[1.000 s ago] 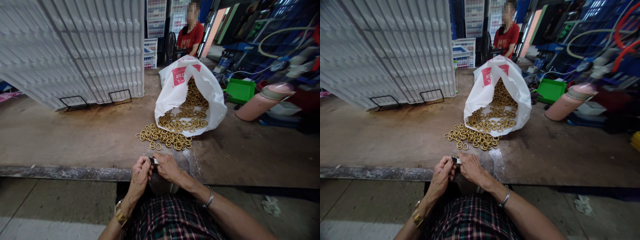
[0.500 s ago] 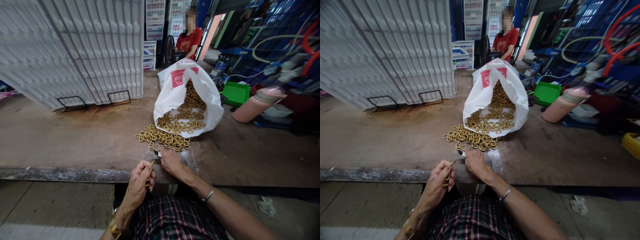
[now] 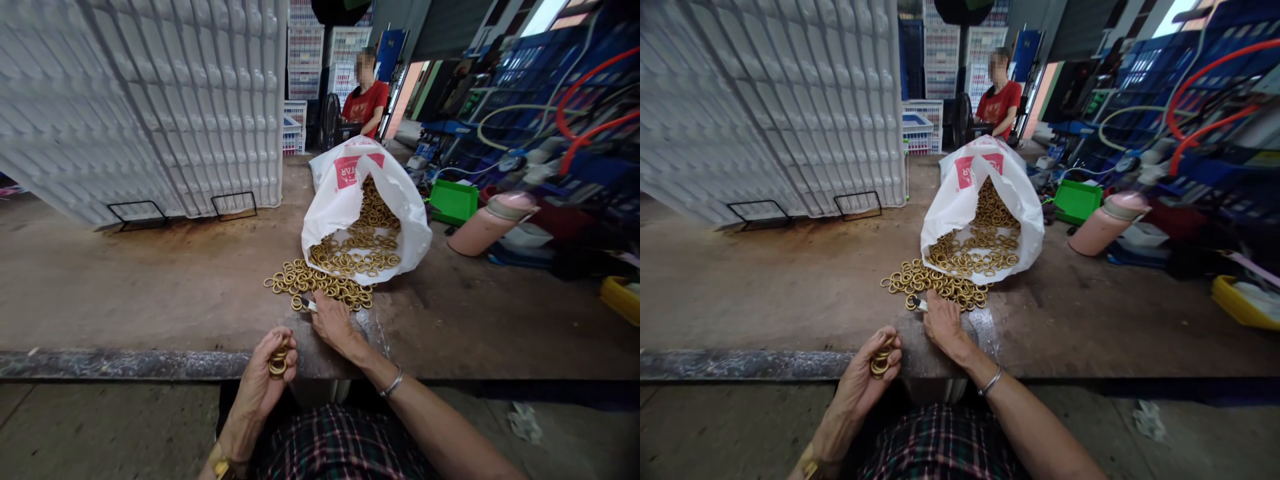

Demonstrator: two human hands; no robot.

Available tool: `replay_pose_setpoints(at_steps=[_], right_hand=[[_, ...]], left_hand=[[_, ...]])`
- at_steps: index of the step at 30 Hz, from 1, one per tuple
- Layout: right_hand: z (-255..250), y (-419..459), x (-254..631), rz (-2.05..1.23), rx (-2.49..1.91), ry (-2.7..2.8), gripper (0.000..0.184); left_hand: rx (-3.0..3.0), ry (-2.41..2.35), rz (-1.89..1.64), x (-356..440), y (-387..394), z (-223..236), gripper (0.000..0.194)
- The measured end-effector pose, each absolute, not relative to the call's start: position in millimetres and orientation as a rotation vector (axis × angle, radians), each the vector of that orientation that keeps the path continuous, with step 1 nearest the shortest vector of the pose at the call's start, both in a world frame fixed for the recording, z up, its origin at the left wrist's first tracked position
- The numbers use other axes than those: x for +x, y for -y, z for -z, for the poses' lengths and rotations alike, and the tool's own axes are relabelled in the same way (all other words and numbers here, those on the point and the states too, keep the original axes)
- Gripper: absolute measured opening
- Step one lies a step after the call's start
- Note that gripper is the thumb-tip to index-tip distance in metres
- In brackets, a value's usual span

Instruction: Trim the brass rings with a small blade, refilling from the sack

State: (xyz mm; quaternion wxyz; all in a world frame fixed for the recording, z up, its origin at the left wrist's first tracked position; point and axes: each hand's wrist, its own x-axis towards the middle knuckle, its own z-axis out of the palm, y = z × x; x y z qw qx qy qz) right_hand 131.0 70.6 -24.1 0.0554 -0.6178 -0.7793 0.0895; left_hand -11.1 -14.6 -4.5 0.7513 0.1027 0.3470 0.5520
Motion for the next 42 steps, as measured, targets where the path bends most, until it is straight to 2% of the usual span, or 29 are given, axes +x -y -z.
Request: replay_pose_setpoints(at_steps=[6, 15, 20, 30, 36, 42], right_hand=[[21.3, -62.8, 136.7, -0.343, -1.735, 2.364, 0.016], [4.8, -41.3, 128.8, -0.624, -1.25, 2.298, 0.014], [-2.4, -38.8, 121.3, -0.858, -1.216, 2.122, 0.008], [4.4, -42.0, 110.9, -1.398, -1.274, 1.729, 0.026], [5.7, -45.5, 107.8, -1.326, -1.355, 1.718, 0.02], [2.3, -44.9, 107.2, -1.292, -1.349, 1.78, 0.017]], left_hand=[[0.174, -0.822, -1.228, -9.7, 11.8, 4.6, 0.026], [0.66, -1.225, -1.219, -2.9, 10.5, 9.8, 0.032], [0.735, -1.293, -1.199, -6.3, 10.0, 12.4, 0.034], [0.868, -1.479, -1.234, -2.9, 7.7, 5.3, 0.035], [0.768, -1.384, -1.162, -6.6, 10.4, 9.2, 0.037], [0.697, -1.215, -1.158, -7.3, 11.3, 8.8, 0.031]])
